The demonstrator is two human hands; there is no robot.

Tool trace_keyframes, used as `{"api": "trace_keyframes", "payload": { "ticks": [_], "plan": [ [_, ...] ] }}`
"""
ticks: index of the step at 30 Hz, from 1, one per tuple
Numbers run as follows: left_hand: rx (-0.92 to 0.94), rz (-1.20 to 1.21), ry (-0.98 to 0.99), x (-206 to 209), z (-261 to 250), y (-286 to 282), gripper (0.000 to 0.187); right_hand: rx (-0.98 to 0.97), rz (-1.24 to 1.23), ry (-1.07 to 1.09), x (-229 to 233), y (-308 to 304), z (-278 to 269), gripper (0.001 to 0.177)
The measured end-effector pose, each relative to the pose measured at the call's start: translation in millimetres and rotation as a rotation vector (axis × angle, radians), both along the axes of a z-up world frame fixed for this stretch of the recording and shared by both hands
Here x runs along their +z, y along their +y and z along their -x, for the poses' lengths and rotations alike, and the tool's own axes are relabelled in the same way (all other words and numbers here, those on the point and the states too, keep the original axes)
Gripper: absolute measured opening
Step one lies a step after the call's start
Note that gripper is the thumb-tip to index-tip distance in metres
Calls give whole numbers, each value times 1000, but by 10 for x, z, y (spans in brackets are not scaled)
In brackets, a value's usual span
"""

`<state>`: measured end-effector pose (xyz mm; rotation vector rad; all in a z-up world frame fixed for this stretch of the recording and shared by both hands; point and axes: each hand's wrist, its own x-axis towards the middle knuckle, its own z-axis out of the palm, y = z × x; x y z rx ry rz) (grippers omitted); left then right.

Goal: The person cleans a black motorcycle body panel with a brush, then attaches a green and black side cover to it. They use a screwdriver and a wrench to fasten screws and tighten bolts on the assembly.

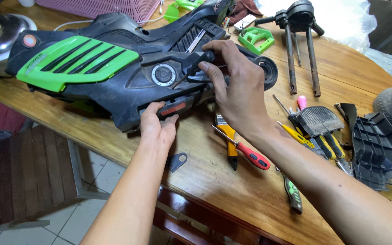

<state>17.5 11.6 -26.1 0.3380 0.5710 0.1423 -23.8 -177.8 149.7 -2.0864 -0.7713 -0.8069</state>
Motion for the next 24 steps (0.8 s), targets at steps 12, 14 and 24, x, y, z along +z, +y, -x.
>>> {"api": "trace_keyframes", "payload": {
  "ticks": [12,14,24],
  "plan": [
    [-31,-24,-8,55,49,-2,35,-26,11,12,-35,14,137,23],
    [-30,-22,0,75,74,-4,35,12,5,-15,-58,28,126,23],
    [7,25,0,1,40,4,45,105,28,-32,-86,138,49,24]
  ]
}}
